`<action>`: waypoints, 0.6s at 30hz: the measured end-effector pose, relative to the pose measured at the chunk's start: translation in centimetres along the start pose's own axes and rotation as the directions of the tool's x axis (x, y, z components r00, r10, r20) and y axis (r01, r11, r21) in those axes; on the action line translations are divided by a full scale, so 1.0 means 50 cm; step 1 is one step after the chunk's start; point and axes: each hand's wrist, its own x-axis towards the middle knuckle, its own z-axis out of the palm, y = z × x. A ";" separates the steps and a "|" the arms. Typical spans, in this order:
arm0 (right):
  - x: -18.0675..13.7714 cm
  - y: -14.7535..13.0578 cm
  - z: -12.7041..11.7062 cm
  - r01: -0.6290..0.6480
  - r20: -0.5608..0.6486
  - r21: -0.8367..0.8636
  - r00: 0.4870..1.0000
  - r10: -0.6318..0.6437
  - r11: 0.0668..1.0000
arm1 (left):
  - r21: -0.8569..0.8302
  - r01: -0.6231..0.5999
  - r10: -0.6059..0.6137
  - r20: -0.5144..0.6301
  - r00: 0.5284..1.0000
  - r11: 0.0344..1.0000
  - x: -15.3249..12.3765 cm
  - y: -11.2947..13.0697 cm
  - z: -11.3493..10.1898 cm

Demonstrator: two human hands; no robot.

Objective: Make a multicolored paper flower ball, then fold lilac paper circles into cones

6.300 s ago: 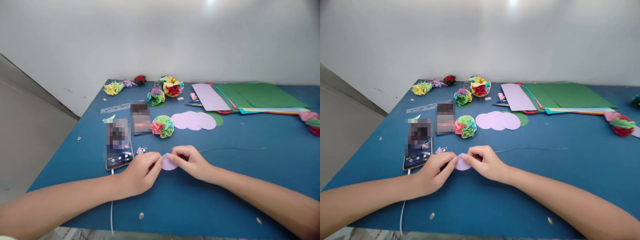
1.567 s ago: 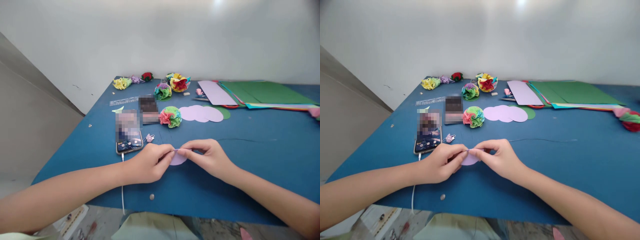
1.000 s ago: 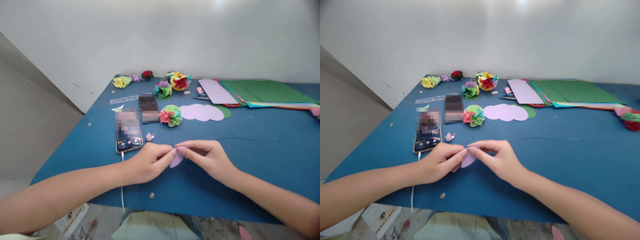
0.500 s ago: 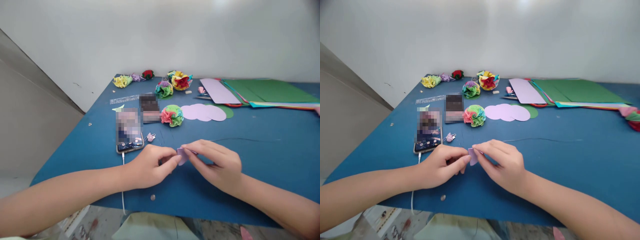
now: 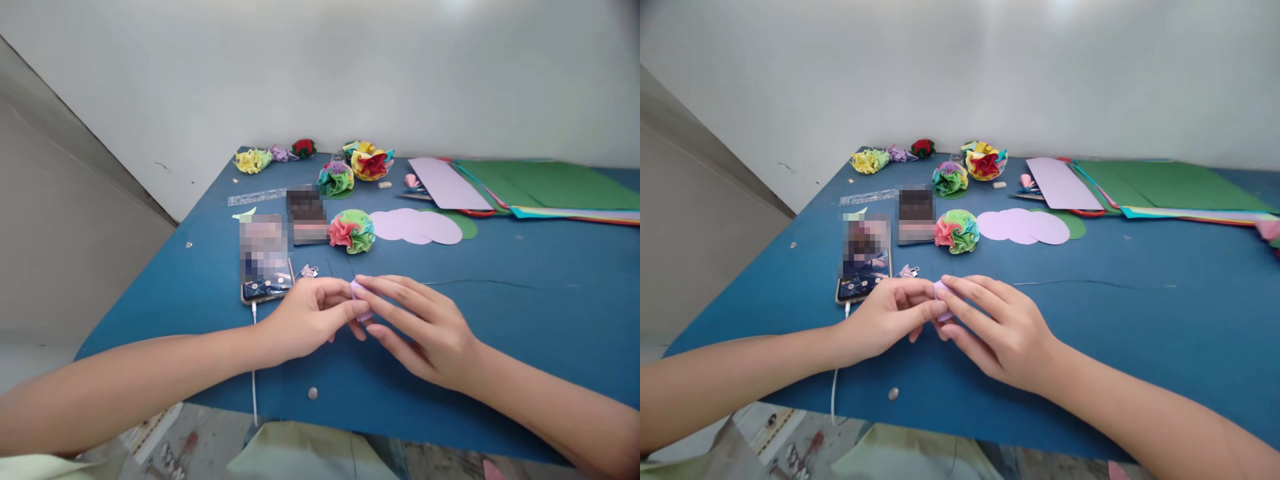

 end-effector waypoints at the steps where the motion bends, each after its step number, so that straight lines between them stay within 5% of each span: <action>1: 0.000 -0.003 0.001 -0.045 -0.006 0.024 0.999 0.045 0.999 | 0.005 0.008 -0.008 -0.011 1.000 1.000 0.000 0.000 0.001; 3: 0.000 -0.008 0.002 -0.216 -0.064 0.097 0.973 0.223 0.972 | 0.018 0.000 0.001 -0.029 1.000 1.000 -0.001 0.001 0.003; 5: 0.003 -0.011 0.002 -0.451 -0.076 0.243 0.874 0.481 0.859 | 0.032 -0.019 0.021 -0.056 0.998 0.999 -0.001 0.001 0.002; 7: 0.009 -0.011 0.001 -0.602 0.051 0.417 0.763 0.644 0.681 | 0.043 -0.034 0.037 -0.068 0.997 0.998 0.001 0.002 0.001; 10: 0.021 -0.010 -0.002 -0.662 0.274 0.559 0.715 0.643 0.499 | 0.059 -0.035 0.039 -0.059 0.998 0.998 0.004 0.000 -0.001; 18: 0.026 -0.010 0.000 -0.674 0.361 0.618 0.701 0.615 0.406 | 0.117 -0.029 0.033 -0.027 0.999 0.993 0.002 -0.014 0.006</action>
